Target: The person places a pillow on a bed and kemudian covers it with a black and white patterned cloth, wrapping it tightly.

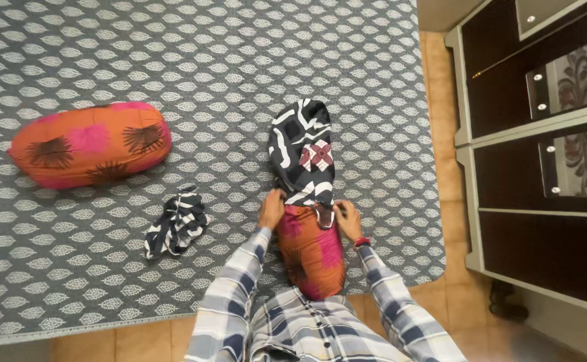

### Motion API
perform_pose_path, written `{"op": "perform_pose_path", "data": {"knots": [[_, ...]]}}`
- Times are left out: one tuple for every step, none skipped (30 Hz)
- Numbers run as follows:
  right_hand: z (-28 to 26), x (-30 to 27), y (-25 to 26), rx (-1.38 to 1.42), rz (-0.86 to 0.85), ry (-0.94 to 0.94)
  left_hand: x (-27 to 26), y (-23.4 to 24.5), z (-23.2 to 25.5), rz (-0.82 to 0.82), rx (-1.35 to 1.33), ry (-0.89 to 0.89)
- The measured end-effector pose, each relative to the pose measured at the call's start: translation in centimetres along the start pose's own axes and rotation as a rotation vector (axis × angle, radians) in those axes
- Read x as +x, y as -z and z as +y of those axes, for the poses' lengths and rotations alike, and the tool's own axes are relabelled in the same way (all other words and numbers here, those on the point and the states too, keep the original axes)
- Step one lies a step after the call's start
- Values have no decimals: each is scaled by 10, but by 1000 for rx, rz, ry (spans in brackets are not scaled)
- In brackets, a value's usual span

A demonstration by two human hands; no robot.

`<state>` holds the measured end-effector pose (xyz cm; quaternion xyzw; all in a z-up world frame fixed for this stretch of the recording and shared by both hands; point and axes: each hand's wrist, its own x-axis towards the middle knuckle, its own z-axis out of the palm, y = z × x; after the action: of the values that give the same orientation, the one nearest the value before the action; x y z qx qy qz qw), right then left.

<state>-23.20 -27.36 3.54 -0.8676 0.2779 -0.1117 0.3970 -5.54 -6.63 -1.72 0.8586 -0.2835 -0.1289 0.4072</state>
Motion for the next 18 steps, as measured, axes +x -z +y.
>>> {"op": "perform_pose_path", "data": {"knots": [[4,5,3,7,3,-46,-14,-6,1,11,-48,-8],[8,11,7,-10,-18,-101,-21,-11,2,23,-96,-16],[13,19,12,-28,-40,-154,-22,-17,5,12,-100,-49],[17,25,17,-46,-62,-206,-22,-25,11,2,-105,-83],[20,29,21,-134,13,-103,-20,-32,17,-7,-108,-116],[23,33,25,-221,87,3,-17,-37,21,-51,-110,-238],[24,39,24,-301,164,111,-10,-39,23,-96,-106,-365],[24,43,23,-246,132,77,-5,-42,26,-141,-102,-491],[24,41,20,-192,98,40,-3,-47,31,-76,-114,-457],[23,40,16,-137,65,3,-1,-52,37,-11,-126,-423],[21,37,12,-195,67,61,0,-54,42,48,-141,-390],[18,35,8,-253,68,118,4,-53,44,82,-107,-232],[16,31,5,-316,68,174,8,-56,46,112,-76,-74],[13,20,1,-358,49,160,9,-59,47,142,-42,84],[8,3,-4,-398,28,152,5,-60,45,151,-67,76],[5,-13,-7,-438,5,143,-2,-58,39,160,-92,68],[2,-25,-11,-441,-75,142,-7,-56,31,173,-112,61],[0,-36,-16,-443,-156,142,-9,-55,23,135,-52,13]]}}
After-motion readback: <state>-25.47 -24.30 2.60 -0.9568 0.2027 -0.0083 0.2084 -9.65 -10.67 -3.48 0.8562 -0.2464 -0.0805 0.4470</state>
